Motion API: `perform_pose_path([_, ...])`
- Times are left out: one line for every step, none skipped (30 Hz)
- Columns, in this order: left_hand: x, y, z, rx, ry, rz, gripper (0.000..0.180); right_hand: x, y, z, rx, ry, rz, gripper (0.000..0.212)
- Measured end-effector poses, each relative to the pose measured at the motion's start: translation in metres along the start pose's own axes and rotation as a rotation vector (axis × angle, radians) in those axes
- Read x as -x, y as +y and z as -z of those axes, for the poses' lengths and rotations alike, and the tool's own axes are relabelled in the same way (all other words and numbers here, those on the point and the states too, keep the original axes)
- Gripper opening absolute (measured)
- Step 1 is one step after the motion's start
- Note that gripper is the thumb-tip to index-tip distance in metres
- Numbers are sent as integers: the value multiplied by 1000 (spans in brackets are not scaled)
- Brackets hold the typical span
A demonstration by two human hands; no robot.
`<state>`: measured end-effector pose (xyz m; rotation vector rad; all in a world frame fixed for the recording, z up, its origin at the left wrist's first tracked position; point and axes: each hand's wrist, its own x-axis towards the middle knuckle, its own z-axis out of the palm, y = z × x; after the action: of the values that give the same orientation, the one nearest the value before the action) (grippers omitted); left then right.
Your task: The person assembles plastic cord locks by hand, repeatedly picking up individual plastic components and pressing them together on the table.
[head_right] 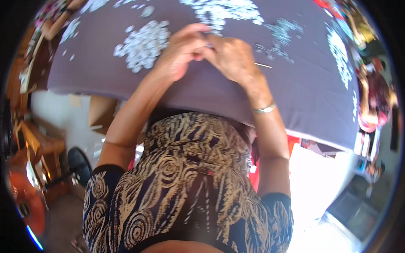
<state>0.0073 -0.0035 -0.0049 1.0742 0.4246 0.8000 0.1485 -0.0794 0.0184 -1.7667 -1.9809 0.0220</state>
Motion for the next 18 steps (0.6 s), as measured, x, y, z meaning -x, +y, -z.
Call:
perform_pose_path([0, -1, 3, -51, 26, -21, 31, -2, 2, -7, 20, 7, -8, 28])
perform_pose_path([2, 0, 7, -101, 54, -45, 31, -2, 5, -15, 51, 29, 71, 29])
perform_pose_path([3, 1, 13, -113, 38, -56, 28, -4, -3, -10, -35, 43, 75, 29])
perform_pose_path([2, 2, 17, -129, 22, -68, 25, -4, -8, -6, -93, 32, 38, 32])
perform_pose_path([2, 2, 17, -119, -4, -70, 25, -3, -5, -7, -76, 68, 40, 37])
perform_pose_path([1, 1, 16, -164, 42, -65, 21, -2, 0, -9, -63, 104, 45, 43])
perform_pose_path([0, 0, 16, -211, 92, -61, 17, -1, 4, -10, -50, 112, 36, 43])
perform_pose_path([-1, 0, 17, -210, 86, -63, 17, -1, 6, -12, -82, 107, 36, 36])
perform_pose_path([-1, 0, 19, -185, 71, -43, 15, -2, 8, -14, -119, 102, 39, 30])
perform_pose_path([-1, 1, 21, -163, 60, -23, 12, -4, 11, -14, -123, 104, 41, 30])
perform_pose_path([0, 2, 20, -170, 70, -21, 12, -5, 12, -14, -195, 124, 54, 28])
perform_pose_path([0, 4, 17, -144, 71, -21, 12, -7, 12, -15, -274, 142, 71, 26])
perform_pose_path([0, 5, 15, -119, 74, -20, 11, -7, 15, -11, -236, 163, 107, 21])
perform_pose_path([-1, 6, 13, -129, 89, -17, 11, -5, 17, -8, -253, 159, 112, 21])
perform_pose_path([-2, 5, 10, -137, 94, -14, 12, -4, 19, -6, -329, 136, 78, 18])
perform_pose_path([-2, 5, 9, -144, 98, -12, 12, -3, 20, -5, -403, 111, 43, 15])
perform_pose_path([-3, 6, 7, -128, 107, -25, 11, -2, 20, -2, -428, 95, 9, 11])
perform_pose_path([-3, 6, 10, -132, 116, -25, 11, -3, 18, -2, -436, 92, 15, 11])
